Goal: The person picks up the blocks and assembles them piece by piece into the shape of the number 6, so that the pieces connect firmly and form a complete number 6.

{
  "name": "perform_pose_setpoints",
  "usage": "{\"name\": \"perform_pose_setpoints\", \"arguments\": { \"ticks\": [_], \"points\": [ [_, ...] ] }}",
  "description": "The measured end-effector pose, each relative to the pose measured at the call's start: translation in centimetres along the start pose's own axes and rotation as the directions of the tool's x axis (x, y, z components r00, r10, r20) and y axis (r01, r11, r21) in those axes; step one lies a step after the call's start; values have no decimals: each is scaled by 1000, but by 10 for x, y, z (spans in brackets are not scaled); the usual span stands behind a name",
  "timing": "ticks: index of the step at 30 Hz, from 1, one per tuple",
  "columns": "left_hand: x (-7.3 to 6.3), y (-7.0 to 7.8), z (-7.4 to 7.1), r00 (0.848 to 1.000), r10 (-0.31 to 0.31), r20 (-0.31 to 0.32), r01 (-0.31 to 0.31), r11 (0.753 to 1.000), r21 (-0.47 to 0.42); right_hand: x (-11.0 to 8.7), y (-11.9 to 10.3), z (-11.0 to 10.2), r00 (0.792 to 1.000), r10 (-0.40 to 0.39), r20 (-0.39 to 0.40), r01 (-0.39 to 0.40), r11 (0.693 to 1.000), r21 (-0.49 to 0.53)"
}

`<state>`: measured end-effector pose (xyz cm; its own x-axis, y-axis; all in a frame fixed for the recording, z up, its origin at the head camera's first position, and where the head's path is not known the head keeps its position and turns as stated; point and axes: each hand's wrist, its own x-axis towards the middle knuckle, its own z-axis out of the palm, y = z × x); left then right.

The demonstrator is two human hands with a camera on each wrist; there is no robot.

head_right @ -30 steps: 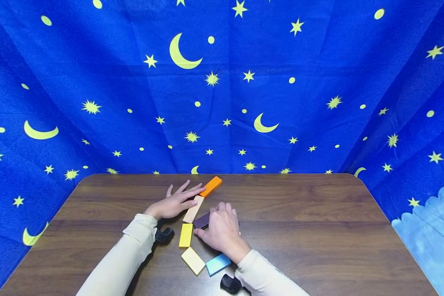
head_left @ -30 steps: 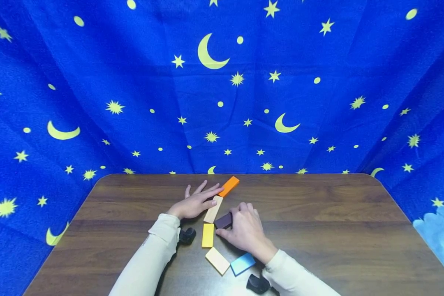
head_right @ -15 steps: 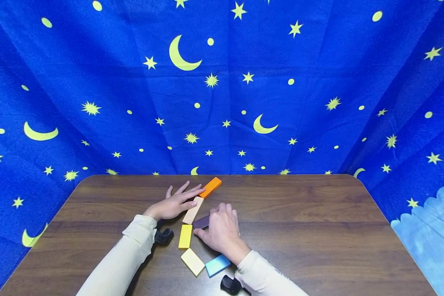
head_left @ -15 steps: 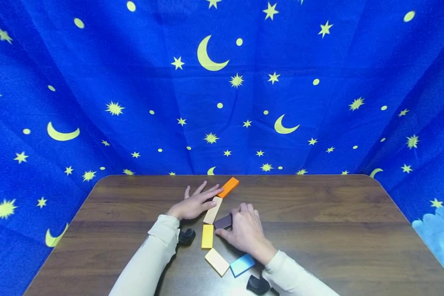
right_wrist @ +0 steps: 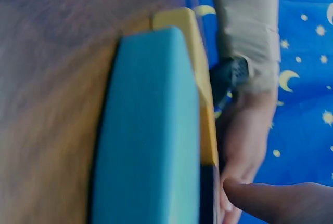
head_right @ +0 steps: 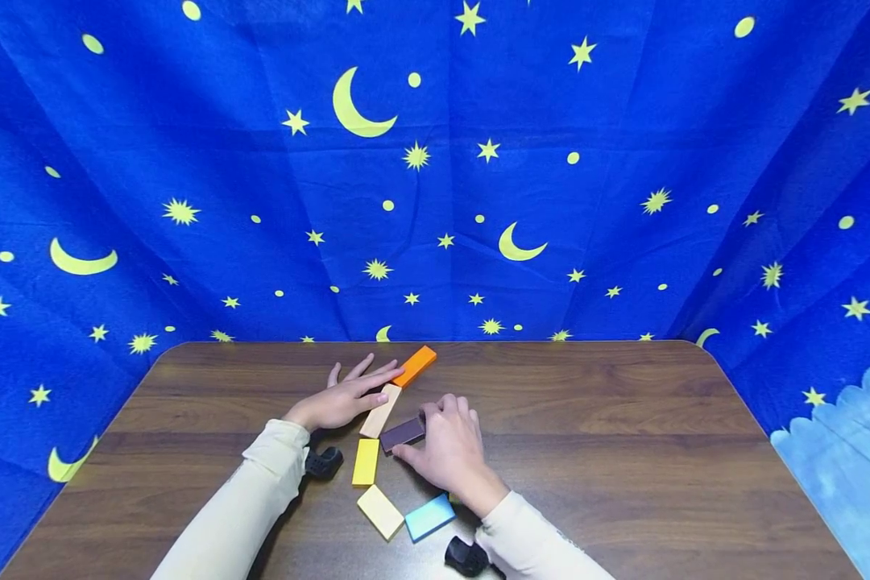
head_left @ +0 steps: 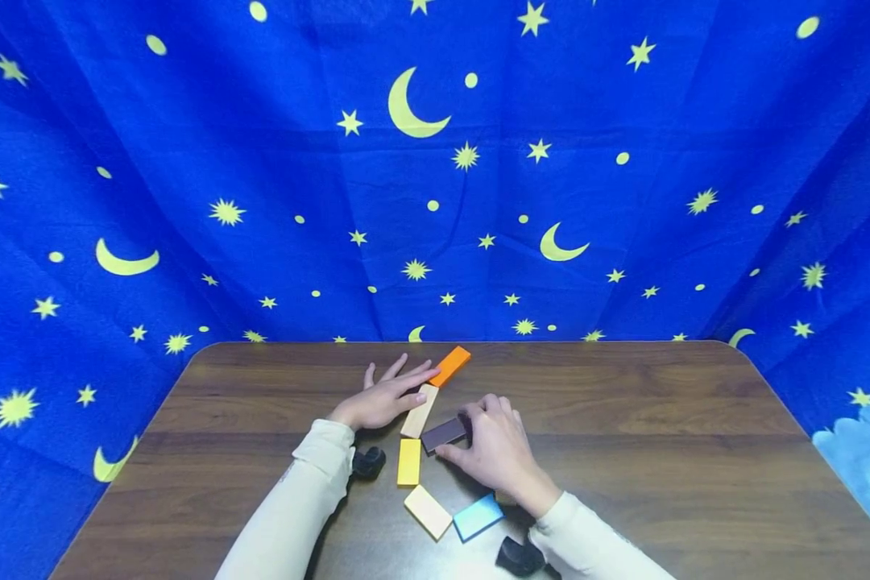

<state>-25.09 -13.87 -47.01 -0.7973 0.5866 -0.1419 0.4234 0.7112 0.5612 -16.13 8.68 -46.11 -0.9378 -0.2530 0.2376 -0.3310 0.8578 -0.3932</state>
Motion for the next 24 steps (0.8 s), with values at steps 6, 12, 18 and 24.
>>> {"name": "perform_pose_setpoints", "arguments": {
  "ticks": [6,12,18,24],
  "points": [
    [0,1,0,1000,5,1,-5,1000,-15,-3,23,-15,1000,2,-8,-1,997,76],
    [1,2,1,1000,3,4,-3,1000,-18,-6,41,-21,999,-30,31,26,994,109],
    [0,2,1,1000,-1,5,1,1000,-20,-8,52,-27,996,-53,72,42,990,137],
    [0,2,1,1000,3,-2,-3,1000,-18,-7,58,-29,991,-80,106,65,989,136]
  ]
}}
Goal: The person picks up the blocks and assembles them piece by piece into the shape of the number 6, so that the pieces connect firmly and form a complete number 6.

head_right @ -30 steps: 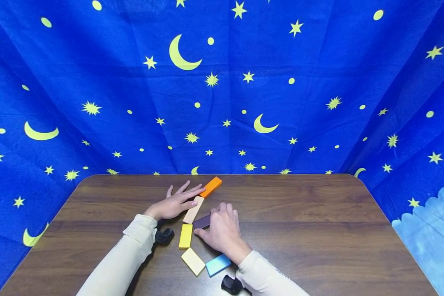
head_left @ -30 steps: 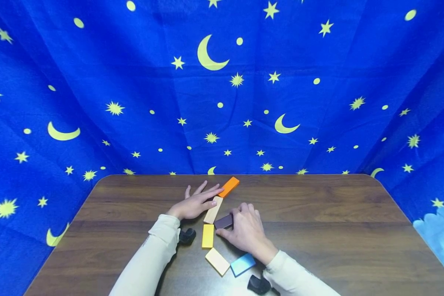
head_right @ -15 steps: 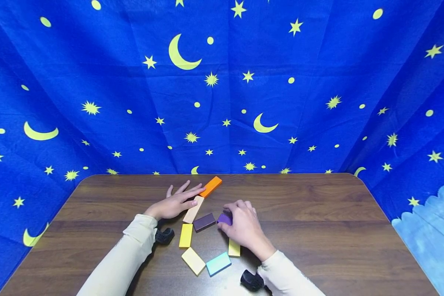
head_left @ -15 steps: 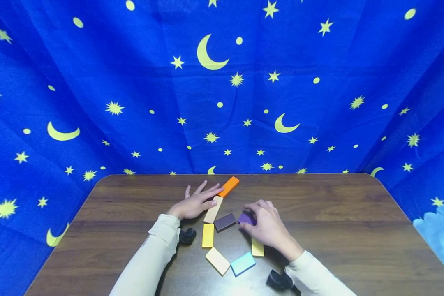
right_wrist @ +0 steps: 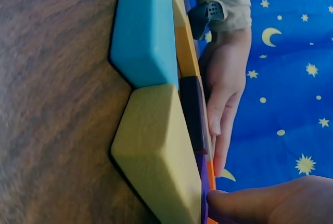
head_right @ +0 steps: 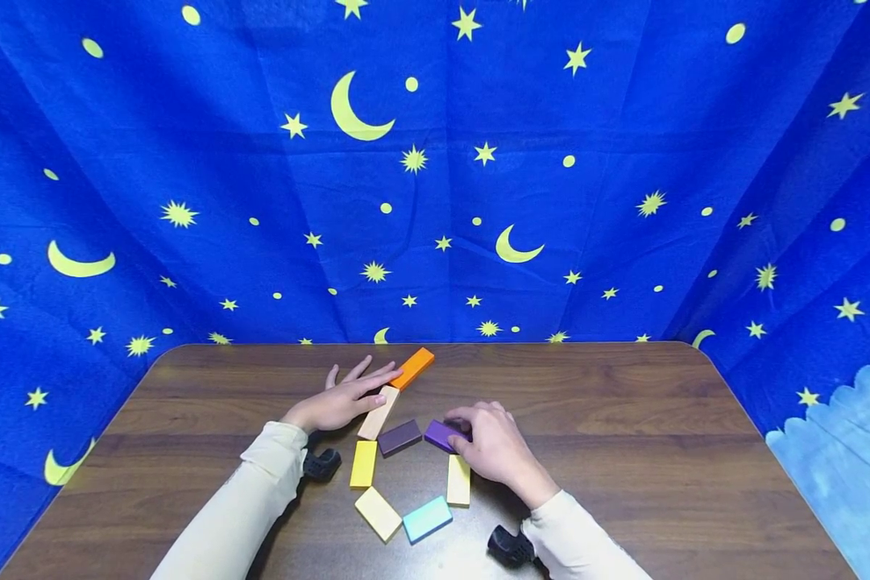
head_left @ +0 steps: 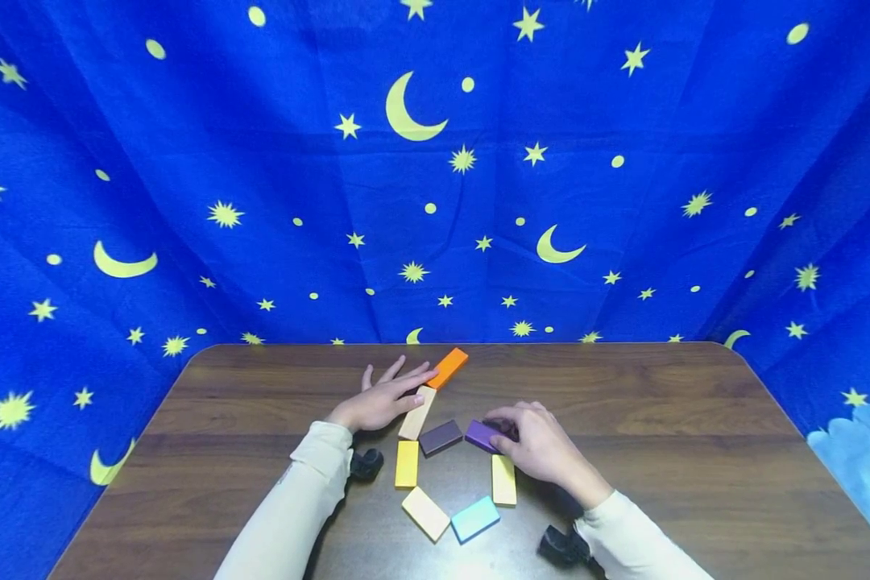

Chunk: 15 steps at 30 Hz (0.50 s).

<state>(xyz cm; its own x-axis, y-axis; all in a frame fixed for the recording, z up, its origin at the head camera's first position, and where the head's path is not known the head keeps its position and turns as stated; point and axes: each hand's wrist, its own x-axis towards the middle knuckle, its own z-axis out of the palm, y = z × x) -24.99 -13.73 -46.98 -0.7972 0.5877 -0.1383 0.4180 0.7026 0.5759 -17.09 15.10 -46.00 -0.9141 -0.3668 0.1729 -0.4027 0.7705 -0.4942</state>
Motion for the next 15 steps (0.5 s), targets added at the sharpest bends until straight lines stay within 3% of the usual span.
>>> {"name": "perform_pose_setpoints", "arguments": {
  "ticks": [15],
  "points": [
    [0,-1,-1,1000,2,5,-1,1000,-9,-1,2,2,999,7,43,-8,1000,22]
  ]
}}
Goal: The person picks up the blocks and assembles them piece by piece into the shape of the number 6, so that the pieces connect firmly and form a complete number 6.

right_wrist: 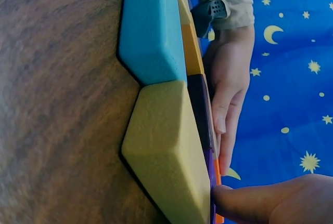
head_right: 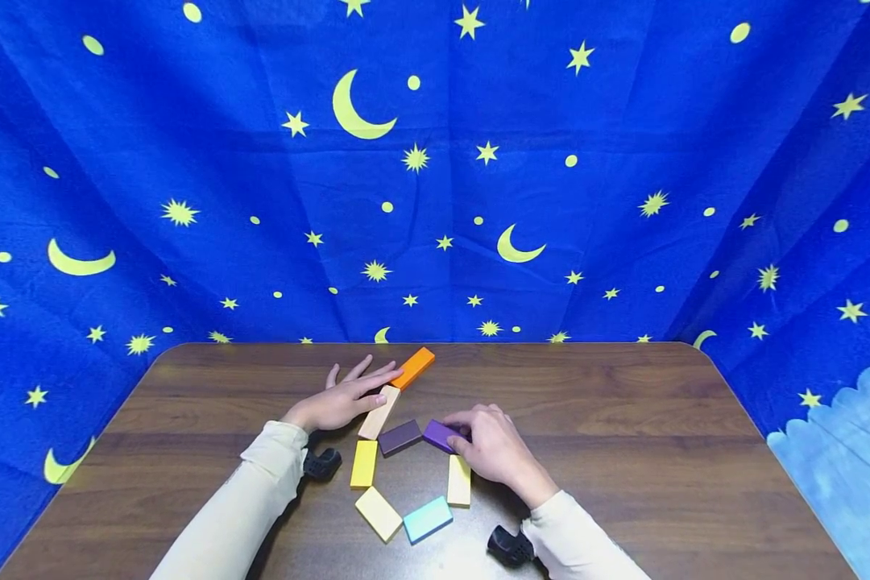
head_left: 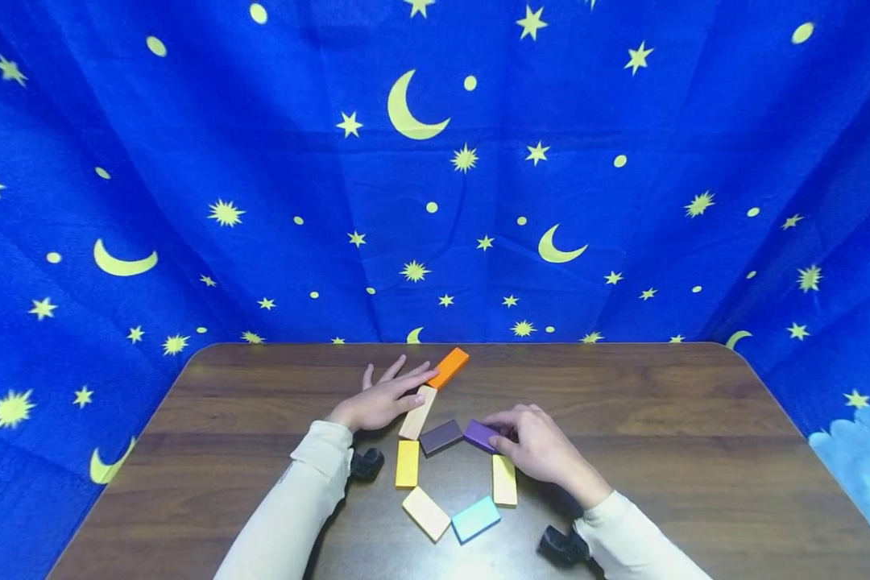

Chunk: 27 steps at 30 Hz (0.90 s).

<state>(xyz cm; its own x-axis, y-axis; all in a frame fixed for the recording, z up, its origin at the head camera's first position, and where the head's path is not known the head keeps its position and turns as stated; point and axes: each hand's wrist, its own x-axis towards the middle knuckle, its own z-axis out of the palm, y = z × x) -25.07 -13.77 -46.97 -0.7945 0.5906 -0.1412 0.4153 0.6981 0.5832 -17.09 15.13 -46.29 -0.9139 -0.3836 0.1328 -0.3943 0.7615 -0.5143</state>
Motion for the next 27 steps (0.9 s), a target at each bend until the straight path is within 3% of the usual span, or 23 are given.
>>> {"name": "perform_pose_setpoints", "arguments": {
  "ticks": [16,27],
  "points": [
    [0,-2,2,1000,0,-2,0,1000,-11,-2,14,-11,999,-15,-51,18,998,55],
    [5,-1,2,1000,4,6,-3,1000,-25,-16,38,-29,991,61,-118,-52,996,76]
  ]
}}
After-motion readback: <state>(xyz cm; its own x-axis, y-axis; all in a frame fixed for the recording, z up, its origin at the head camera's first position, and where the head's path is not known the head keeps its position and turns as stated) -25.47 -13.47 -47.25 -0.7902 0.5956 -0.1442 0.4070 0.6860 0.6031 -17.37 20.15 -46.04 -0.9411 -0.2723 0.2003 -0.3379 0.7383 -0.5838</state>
